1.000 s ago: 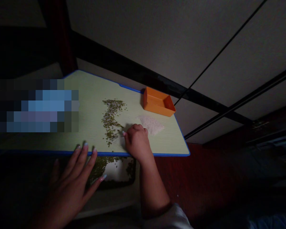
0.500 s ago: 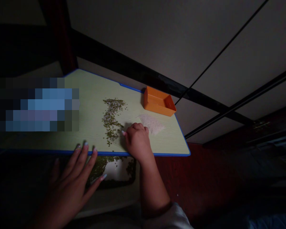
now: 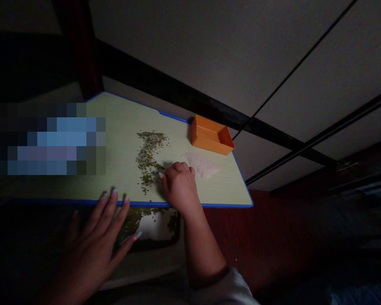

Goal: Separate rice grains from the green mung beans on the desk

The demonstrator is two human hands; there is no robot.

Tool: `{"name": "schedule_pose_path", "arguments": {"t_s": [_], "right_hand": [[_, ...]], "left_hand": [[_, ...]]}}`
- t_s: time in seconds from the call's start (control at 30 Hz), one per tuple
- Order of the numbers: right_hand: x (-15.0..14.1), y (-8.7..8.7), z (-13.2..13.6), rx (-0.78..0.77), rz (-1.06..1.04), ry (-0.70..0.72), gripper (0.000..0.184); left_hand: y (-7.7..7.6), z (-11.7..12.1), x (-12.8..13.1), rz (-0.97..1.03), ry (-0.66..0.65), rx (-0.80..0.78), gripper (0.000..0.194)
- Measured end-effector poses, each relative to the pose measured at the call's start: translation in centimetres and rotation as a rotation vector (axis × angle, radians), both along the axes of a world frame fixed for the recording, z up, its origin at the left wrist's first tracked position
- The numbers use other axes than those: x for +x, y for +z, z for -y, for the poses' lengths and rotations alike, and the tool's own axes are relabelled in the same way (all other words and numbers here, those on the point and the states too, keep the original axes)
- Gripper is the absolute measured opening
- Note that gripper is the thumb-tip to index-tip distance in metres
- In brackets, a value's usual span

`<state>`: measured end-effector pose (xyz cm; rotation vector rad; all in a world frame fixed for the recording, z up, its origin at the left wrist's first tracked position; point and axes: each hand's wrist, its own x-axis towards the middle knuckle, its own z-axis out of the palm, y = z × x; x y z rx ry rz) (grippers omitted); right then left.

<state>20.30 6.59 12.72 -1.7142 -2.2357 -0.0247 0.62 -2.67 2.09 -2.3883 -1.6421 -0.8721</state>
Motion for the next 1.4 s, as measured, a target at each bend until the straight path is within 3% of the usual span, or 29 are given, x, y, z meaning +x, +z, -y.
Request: {"name": "schedule_pose_path", "arguments": {"t_s": [1.4], "right_hand": [[-0.4,0.0,0.5,0.038,0.016,0.009,0.022]], "left_hand": [[-0.4,0.0,-0.3,-0.013,-0.019,-0.022,0.075]]}}
